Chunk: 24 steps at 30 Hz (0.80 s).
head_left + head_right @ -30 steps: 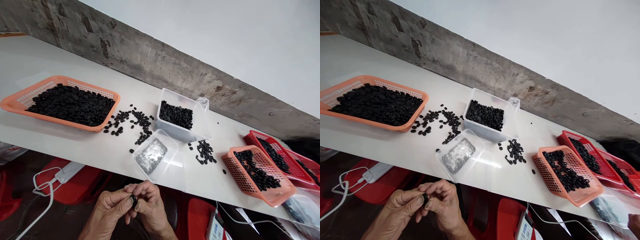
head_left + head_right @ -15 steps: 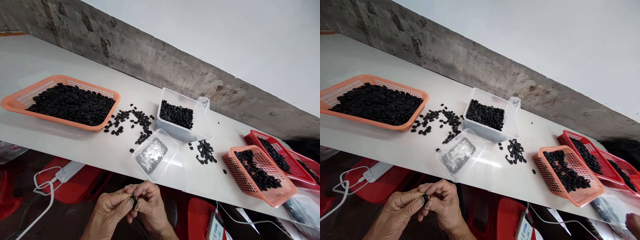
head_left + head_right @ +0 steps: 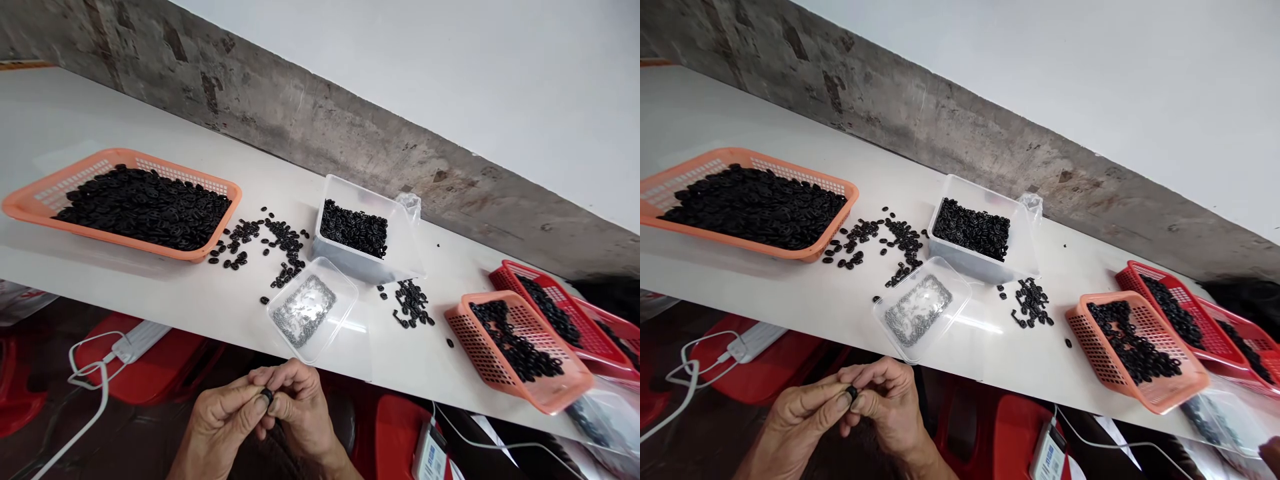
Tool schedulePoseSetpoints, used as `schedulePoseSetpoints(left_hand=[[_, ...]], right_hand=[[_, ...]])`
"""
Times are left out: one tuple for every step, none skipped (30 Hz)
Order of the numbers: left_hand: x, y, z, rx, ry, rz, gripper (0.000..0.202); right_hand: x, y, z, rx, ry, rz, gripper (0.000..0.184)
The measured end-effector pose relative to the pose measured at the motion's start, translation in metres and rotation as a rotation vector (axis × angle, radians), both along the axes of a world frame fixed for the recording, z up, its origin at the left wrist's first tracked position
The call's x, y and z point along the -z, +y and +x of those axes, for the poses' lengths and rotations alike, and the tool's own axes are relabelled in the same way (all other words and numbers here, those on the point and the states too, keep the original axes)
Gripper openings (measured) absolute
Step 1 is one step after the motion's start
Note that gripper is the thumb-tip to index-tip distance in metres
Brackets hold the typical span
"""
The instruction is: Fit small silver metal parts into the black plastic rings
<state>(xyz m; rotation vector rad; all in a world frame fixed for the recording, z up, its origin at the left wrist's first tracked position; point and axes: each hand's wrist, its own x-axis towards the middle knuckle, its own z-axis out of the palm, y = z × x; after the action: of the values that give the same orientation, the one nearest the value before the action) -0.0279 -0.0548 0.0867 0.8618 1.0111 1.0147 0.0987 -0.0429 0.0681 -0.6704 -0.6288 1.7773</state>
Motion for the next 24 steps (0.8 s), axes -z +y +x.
schedulePoseSetpoints(left_hand=[[0.000,0.000,0.000,-0.002,0.014,0.003,0.024],[0.001,0.000,0.000,-0.006,0.028,0.007,0.023],[0.001,-0.001,0.000,-0.008,0.041,0.010,0.022],[0.002,-0.001,0.000,-0.008,0.050,0.012,0.021],[0.003,-0.001,0.001,-0.008,0.052,0.012,0.021],[0.003,-0.001,0.001,-0.010,0.044,0.006,0.021],[0.004,-0.001,0.002,-0.017,0.024,-0.004,0.022],[0.004,0.000,0.002,-0.027,-0.006,-0.022,0.022],[0.003,0.001,0.003,-0.039,-0.045,-0.047,0.023],[0.002,0.002,0.003,-0.045,-0.088,-0.077,0.024],[0.001,0.004,0.003,-0.046,-0.128,-0.109,0.024],[-0.001,0.005,0.002,-0.041,-0.162,-0.143,0.025],[-0.002,0.006,0.002,-0.031,-0.188,-0.172,0.024],[-0.004,0.008,0.001,-0.023,-0.205,-0.197,0.024],[-0.004,0.009,0.000,-0.018,-0.213,-0.214,0.024],[-0.004,0.010,0.000,-0.017,-0.215,-0.224,0.024],[-0.003,0.010,-0.001,-0.017,-0.212,-0.226,0.025],[-0.002,0.010,-0.001,-0.018,-0.205,-0.221,0.026],[0.000,0.010,-0.001,-0.022,-0.193,-0.212,0.026],[0.002,0.010,-0.001,-0.024,-0.181,-0.204,0.025],[0.004,0.009,-0.001,-0.025,-0.169,-0.196,0.023],[0.007,0.008,-0.001,-0.022,-0.156,-0.189,0.022],[0.008,0.008,-0.001,-0.016,-0.143,-0.181,0.021],[0.009,0.007,-0.002,-0.007,-0.130,-0.174,0.022]], right_hand=[[0.000,0.000,0.000,0.002,-0.007,0.000,0.023],[0.000,0.000,0.000,0.004,-0.015,-0.003,0.023],[0.001,0.000,0.000,0.008,-0.024,-0.004,0.023],[0.002,0.000,0.001,0.012,-0.030,-0.004,0.023],[0.003,0.000,0.001,0.016,-0.033,-0.002,0.023],[0.004,0.000,0.001,0.020,-0.034,-0.001,0.023],[0.005,0.000,0.001,0.023,-0.036,-0.002,0.023],[0.006,0.000,0.001,0.023,-0.037,-0.004,0.023],[0.006,0.000,0.000,0.019,-0.033,-0.005,0.024],[0.005,0.001,0.000,0.015,-0.025,-0.003,0.024],[0.005,0.002,0.000,0.012,-0.018,0.002,0.025],[0.004,0.002,-0.001,0.011,-0.017,0.011,0.026],[0.002,0.003,-0.001,0.012,-0.025,0.023,0.027],[0.001,0.003,-0.002,0.018,-0.044,0.037,0.028],[0.000,0.003,-0.002,0.026,-0.069,0.053,0.029],[0.000,0.003,-0.002,0.032,-0.094,0.069,0.029],[0.000,0.002,-0.002,0.034,-0.111,0.087,0.029],[0.000,0.000,-0.001,0.033,-0.123,0.105,0.029],[0.001,-0.002,0.000,0.028,-0.139,0.125,0.031],[0.002,-0.004,0.002,0.018,-0.173,0.147,0.033],[0.003,-0.005,0.003,0.009,-0.228,0.174,0.035],[0.003,-0.007,0.005,0.010,-0.301,0.204,0.036],[0.003,-0.008,0.007,0.019,-0.380,0.239,0.034],[0.002,-0.009,0.008,0.033,-0.450,0.272,0.031]])
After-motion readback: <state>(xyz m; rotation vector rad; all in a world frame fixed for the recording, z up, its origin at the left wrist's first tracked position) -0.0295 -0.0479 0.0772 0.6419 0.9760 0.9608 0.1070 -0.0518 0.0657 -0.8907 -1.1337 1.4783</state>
